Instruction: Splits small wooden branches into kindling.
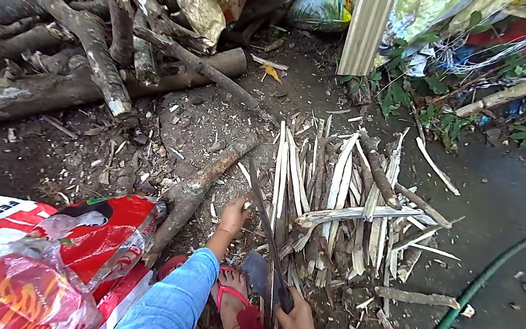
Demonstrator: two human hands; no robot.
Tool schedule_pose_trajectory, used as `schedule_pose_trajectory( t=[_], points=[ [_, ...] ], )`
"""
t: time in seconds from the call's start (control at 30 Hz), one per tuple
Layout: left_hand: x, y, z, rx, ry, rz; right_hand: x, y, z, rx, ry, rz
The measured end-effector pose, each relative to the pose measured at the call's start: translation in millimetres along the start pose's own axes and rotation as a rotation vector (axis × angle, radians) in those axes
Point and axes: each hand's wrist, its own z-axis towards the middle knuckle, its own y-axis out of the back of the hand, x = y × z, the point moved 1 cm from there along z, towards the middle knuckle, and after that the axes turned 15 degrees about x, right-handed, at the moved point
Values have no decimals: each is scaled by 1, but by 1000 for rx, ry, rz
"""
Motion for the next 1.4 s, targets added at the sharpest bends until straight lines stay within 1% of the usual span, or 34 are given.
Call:
schedule_pose_trajectory(
  t=[0.1,0.2,0.3,0.4,0.47,0.53,0.6,0.67,0.73,0.77,0.8,0.87,0.93,1.0,1.07,1.1,1.17,1.23,1.3,1.4],
  points=[
    [3,0,-1,-36,-45,1,1,-3,4,32,-40,-23],
    [3,0,-1,-29,-47,0,-1,-3,6,44,-63,-21],
    [4,1,-1,-26,-59,-7,-4,-1,5,28,-33,-22],
    [3,2,-1,-3,-50,-6,-6,2,7,29,-27,-51],
    [1,4,0,14,-37,22,-5,5,11,66,-80,-89],
    [-2,6,0,64,-1,48,-6,6,16,90,-135,-128],
    [-5,10,2,90,11,60,-4,8,18,93,-151,-136],
    [-9,14,-1,63,-16,58,-1,8,15,74,-119,-139],
    [-14,19,-5,-20,-99,49,2,9,12,49,-83,-156],
    [-13,18,-6,-48,-134,49,1,9,11,58,-97,-168],
    [-8,15,-5,-41,-134,51,1,8,11,80,-133,-177],
    [0,10,0,67,-41,58,2,8,15,134,-218,-186],
    [-5,17,6,126,3,75,6,13,17,125,-209,-163],
    [-13,23,-1,83,-51,79,7,12,10,94,-150,-147],
    [-15,23,-5,-27,-156,69,7,9,8,75,-117,-153],
    [-10,21,-5,-32,-152,66,5,5,9,85,-130,-156],
    [8,12,-1,8,-63,45,3,3,15,122,-189,-163],
    [15,12,-1,1,8,-11,3,8,21,114,-184,-136],
    [12,16,-14,-47,50,-75,0,10,19,90,-130,-90],
    [17,26,-39,-185,44,-135,6,11,11,30,-36,-85]
  ],
)
